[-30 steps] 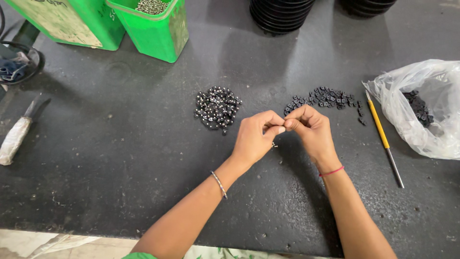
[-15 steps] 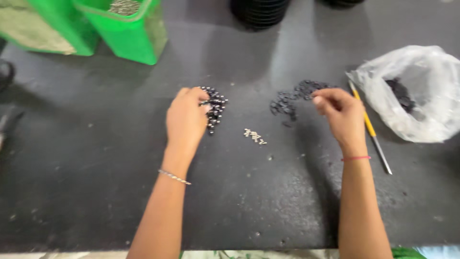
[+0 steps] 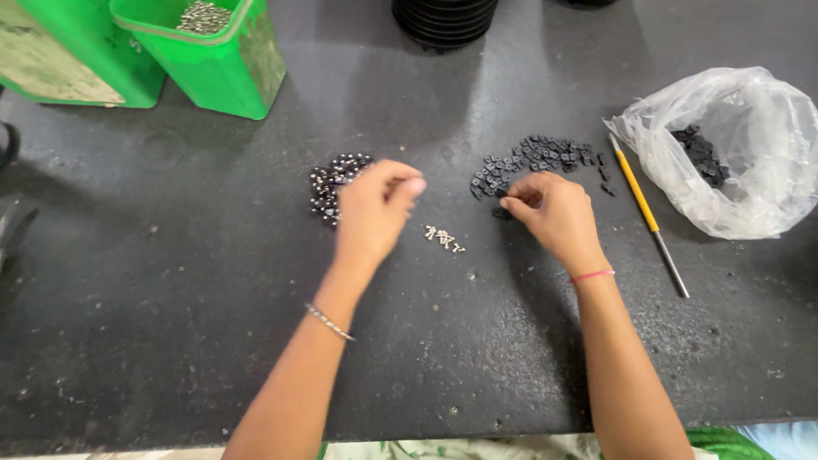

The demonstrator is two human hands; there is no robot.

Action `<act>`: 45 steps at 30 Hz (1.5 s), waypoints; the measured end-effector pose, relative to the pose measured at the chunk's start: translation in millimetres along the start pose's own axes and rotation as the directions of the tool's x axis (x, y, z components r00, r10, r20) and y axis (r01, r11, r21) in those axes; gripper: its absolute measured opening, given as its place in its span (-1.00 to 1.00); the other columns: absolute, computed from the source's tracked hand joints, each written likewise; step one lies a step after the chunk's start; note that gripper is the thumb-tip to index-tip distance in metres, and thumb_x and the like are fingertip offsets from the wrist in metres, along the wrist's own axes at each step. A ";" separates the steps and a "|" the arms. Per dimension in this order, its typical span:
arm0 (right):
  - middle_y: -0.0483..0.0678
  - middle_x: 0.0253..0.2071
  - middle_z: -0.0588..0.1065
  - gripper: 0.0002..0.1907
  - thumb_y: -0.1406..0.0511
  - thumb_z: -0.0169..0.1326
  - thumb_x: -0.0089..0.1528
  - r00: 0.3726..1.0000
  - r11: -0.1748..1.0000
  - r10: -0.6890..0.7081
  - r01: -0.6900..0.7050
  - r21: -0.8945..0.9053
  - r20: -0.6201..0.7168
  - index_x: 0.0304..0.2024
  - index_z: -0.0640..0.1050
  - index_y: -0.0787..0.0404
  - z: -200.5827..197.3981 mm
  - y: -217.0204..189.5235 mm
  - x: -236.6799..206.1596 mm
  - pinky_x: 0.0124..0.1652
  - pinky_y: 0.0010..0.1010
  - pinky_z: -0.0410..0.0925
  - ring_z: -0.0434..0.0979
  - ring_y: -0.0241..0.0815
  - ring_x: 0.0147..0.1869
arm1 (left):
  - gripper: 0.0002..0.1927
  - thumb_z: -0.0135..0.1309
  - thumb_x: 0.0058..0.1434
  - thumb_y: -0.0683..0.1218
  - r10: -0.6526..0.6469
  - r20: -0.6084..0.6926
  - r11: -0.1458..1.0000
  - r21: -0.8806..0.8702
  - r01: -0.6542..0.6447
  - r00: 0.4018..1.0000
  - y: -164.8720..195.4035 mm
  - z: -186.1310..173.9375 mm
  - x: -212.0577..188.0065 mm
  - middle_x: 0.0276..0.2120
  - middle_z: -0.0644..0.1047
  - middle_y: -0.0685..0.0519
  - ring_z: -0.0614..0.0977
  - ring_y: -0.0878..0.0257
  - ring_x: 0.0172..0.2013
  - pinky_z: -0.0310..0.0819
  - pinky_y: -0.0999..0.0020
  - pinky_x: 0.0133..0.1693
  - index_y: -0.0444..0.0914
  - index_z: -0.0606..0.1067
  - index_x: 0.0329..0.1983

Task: The person repeatedly picks small metal pins and black plastic caps from piles on a workbench and presses them together by hand to form small assemblies. A yellow-handled tool is occasionally used to adjust or press the components. The assembled units are placed into a growing pile on the table.

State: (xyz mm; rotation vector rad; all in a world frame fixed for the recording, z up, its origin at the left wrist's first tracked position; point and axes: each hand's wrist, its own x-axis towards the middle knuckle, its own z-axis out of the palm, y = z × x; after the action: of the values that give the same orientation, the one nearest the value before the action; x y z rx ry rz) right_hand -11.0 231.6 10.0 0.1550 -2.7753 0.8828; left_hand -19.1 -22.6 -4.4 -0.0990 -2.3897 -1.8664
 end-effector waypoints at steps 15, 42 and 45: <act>-0.09 -0.34 0.60 -0.78 0.34 0.32 0.02 0.893 0.962 -0.262 0.212 0.171 0.365 -0.26 0.68 0.19 -4.5 -47.3 -13.4 -0.26 -0.36 0.44 0.61 -0.18 -0.31 | -0.77 0.22 0.20 -0.26 -0.069 0.137 0.884 -0.452 0.124 0.988 -51.2 23.8 12.5 -0.30 0.66 -0.01 0.66 0.32 -0.34 0.61 0.46 -0.25 -0.39 0.61 -0.07; -0.07 -0.27 0.67 -0.83 0.35 0.26 0.13 0.936 0.987 -0.123 0.081 0.135 0.331 -0.21 0.68 0.18 -11.4 -46.7 -8.8 -0.20 -0.41 0.50 0.67 -0.21 -0.28 | -0.82 0.18 0.22 -0.25 0.067 -0.096 0.979 -0.185 -0.084 0.993 -17.3 3.4 11.5 -0.35 0.69 0.08 0.66 0.38 -0.42 0.57 0.48 -0.30 -0.29 0.62 -0.10; -0.09 -0.25 0.66 -0.83 0.34 0.26 0.11 0.914 0.992 -0.118 0.126 0.006 0.389 -0.23 0.69 0.16 -14.4 -54.7 -26.6 -0.23 -0.41 0.51 0.69 -0.23 -0.30 | -0.82 0.18 0.22 -0.24 0.043 -0.103 0.981 -0.185 -0.061 0.994 -12.1 0.1 11.5 -0.33 0.70 0.08 0.66 0.38 -0.42 0.58 0.47 -0.30 -0.28 0.63 -0.10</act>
State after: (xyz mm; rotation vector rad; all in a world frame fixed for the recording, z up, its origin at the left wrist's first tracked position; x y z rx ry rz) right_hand 26.6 196.2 45.3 0.5521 -3.0904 0.8742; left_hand -32.0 -25.6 -14.6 -0.0819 -2.1235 -2.0185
